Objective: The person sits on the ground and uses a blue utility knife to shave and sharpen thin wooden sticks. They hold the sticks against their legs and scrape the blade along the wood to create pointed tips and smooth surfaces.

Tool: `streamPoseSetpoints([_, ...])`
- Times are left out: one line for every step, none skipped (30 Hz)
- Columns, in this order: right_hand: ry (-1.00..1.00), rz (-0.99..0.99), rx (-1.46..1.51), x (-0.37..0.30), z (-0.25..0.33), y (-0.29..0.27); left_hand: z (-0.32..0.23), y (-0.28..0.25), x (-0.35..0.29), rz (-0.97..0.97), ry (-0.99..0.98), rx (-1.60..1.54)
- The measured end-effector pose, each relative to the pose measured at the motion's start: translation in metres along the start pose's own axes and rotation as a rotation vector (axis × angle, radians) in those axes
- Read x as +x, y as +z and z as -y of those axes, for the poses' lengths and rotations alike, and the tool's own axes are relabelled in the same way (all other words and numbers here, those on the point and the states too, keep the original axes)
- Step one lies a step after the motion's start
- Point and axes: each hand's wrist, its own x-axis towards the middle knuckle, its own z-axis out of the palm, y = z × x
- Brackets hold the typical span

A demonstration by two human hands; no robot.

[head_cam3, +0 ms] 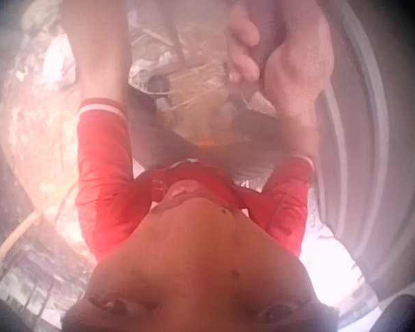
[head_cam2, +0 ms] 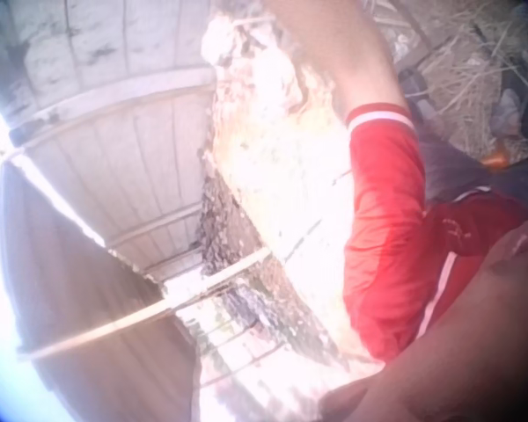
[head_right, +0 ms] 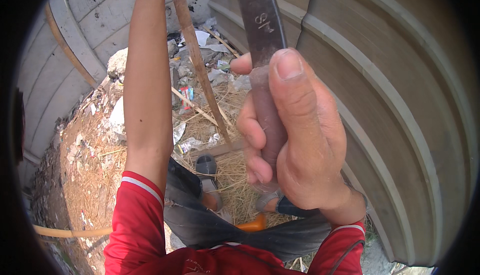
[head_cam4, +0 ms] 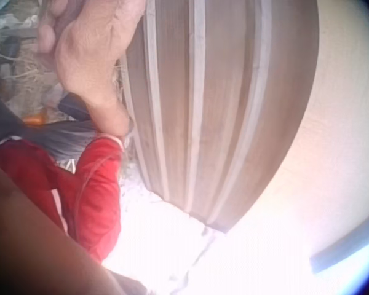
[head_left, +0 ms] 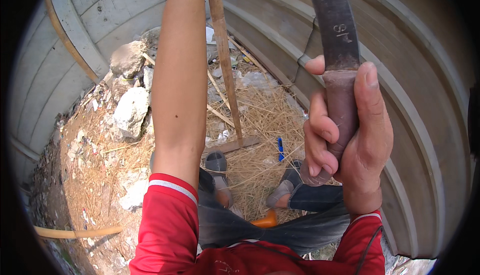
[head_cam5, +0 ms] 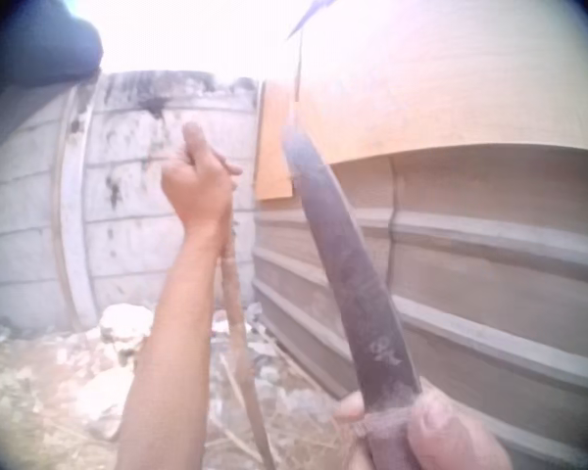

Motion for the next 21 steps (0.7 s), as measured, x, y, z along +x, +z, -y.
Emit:
streamPoseSetpoints([0.14, 0.031, -0.072, 0.0, -0.009, -0.002, 0.004, 0.001, -0.002, 0.0, 0.005, -0.066])
streamPoseSetpoints([0.191, 0.036, -0.082, 0.001, -0.016, -0.007, 0.007, 0.001, -0.003, 0.019, -0.018, -0.132])
streamPoseSetpoints([0.242, 0.043, -0.09, 0.003, -0.023, -0.013, 0.011, -0.002, -0.004, 0.039, -0.039, -0.197])
streamPoseSetpoints([0.295, 0.05, -0.098, 0.003, -0.025, -0.019, 0.013, -0.002, -0.006, 0.06, -0.06, -0.261])
streamPoseSetpoints([0.276, 0.041, -0.039, 0.003, -0.017, -0.021, 0.017, 0.001, -0.007, 0.065, 0.016, -0.241])
streamPoseSetpoints([0.263, 0.02, 0.013, -0.002, 0.002, -0.02, 0.021, 0.009, -0.012, 0.066, 0.078, -0.226])
streamPoseSetpoints([0.25, 0.001, 0.066, -0.005, 0.014, -0.019, 0.025, 0.013, -0.015, 0.067, 0.14, -0.208])
streamPoseSetpoints([0.13, -0.041, 0.059, -0.005, 0.016, -0.017, 0.025, 0.015, -0.018, 0.094, 0.115, -0.259])
streamPoseSetpoints([0.009, -0.082, 0.051, -0.005, 0.017, -0.014, 0.024, 0.015, -0.021, 0.12, 0.09, -0.309])
streamPoseSetpoints([-0.028, -0.107, 0.039, -0.005, 0.016, -0.012, 0.025, 0.016, -0.024, 0.146, 0.064, -0.361])
streamPoseSetpoints([-0.07, -0.131, 0.022, -0.006, 0.016, -0.009, 0.028, 0.018, -0.023, 0.103, 0.296, -0.154])
streamPoseSetpoints([-0.024, -0.121, 0.018, -0.008, 0.013, -0.008, 0.037, 0.014, -0.019, 0.066, 0.536, 0.073])
streamPoseSetpoints([0.023, -0.113, 0.012, -0.009, 0.009, -0.008, 0.045, 0.01, -0.015, 0.025, 0.771, 0.302])
streamPoseSetpoints([0.187, 0.044, 0.014, -0.009, -0.002, -0.018, 0.051, 0.003, -0.009, 0.034, 0.8, 0.3])
streamPoseSetpoints([0.253, 0.058, -0.04, -0.009, -0.014, -0.026, 0.057, 0.005, -0.008, 0.03, 0.81, 0.272])
streamPoseSetpoints([0.32, 0.072, -0.092, -0.009, -0.027, -0.033, 0.063, 0.008, -0.007, 0.025, 0.82, 0.244])
streamPoseSetpoints([0.386, 0.104, -0.146, -0.006, -0.032, -0.035, 0.069, 0.006, -0.005, 0.036, 0.773, 0.18])
streamPoseSetpoints([0.474, 0.104, -0.04, -0.008, -0.018, -0.04, 0.074, 0.004, -0.003, 0.048, 0.728, 0.118])
streamPoseSetpoints([0.411, 0.114, 0.006, -0.011, -0.006, -0.038, 0.08, 0.002, 0.001, 0.062, 0.683, 0.058])
streamPoseSetpoints([0.362, 0.11, 0.053, -0.016, 0.004, -0.037, 0.077, 0.003, -0.004, 0.079, 0.708, 0.062])
streamPoseSetpoints([0.307, 0.093, 0.089, -0.021, 0.013, -0.034, 0.07, 0.011, -0.011, 0.086, 0.726, 0.055])
